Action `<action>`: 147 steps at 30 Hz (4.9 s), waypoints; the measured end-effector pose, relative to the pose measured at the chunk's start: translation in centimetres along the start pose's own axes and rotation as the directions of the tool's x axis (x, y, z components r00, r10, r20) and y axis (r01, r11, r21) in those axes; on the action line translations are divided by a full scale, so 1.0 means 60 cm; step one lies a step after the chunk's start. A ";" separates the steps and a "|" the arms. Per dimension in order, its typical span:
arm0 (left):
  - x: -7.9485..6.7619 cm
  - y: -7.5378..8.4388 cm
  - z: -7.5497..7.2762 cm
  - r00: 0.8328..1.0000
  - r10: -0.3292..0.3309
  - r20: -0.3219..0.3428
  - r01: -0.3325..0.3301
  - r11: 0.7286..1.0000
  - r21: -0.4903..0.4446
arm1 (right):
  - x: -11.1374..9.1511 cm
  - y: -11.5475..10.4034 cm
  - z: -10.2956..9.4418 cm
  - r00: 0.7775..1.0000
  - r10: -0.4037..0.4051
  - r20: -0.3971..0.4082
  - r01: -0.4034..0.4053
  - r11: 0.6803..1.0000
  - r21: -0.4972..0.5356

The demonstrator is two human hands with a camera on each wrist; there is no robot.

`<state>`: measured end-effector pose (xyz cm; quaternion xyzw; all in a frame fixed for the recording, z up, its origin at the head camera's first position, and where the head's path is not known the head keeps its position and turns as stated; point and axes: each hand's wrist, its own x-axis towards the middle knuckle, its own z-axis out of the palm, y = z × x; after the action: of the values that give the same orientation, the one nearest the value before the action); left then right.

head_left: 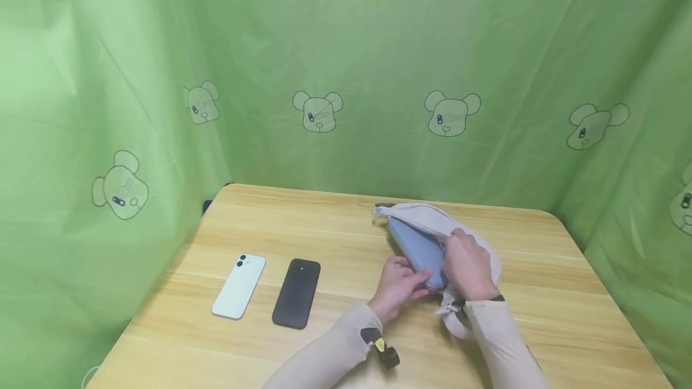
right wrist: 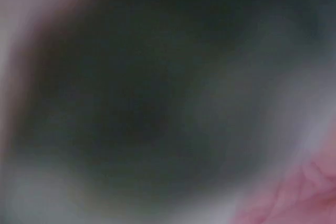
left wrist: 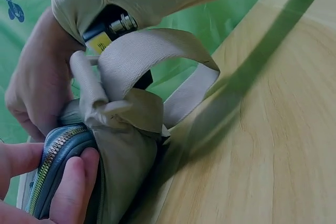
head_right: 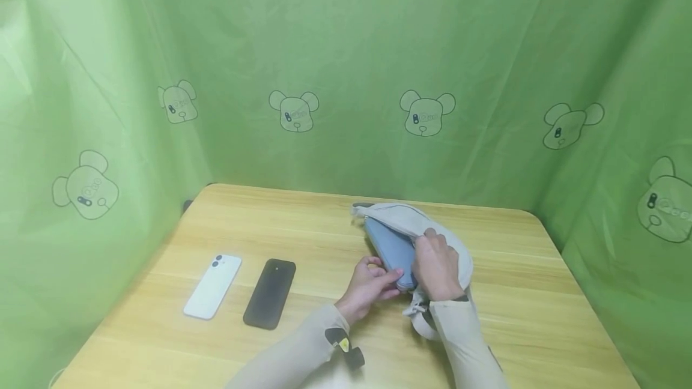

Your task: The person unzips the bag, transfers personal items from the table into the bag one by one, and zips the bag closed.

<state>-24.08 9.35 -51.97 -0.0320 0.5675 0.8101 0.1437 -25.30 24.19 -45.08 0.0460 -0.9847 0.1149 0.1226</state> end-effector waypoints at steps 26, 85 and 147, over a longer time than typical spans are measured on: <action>0.026 -0.004 -0.016 0.998 0.050 -0.032 -0.045 0.990 0.132 | 0.000 -0.014 -0.001 0.999 -0.015 -0.036 0.020 0.991 0.135; 0.060 0.017 -0.018 0.974 -0.022 0.226 -0.005 0.993 0.117 | 0.004 -0.016 -0.004 1.000 0.005 0.006 -0.006 0.959 0.282; -0.140 0.229 -0.404 0.843 0.390 -0.371 -0.009 0.699 0.715 | -0.003 0.026 -0.021 0.999 0.042 0.013 -0.044 0.972 0.230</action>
<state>-22.43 -19.14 -46.24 -0.1192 0.8435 0.5145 -0.0982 -25.04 26.00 -44.29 0.0388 -0.9660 0.2306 0.1101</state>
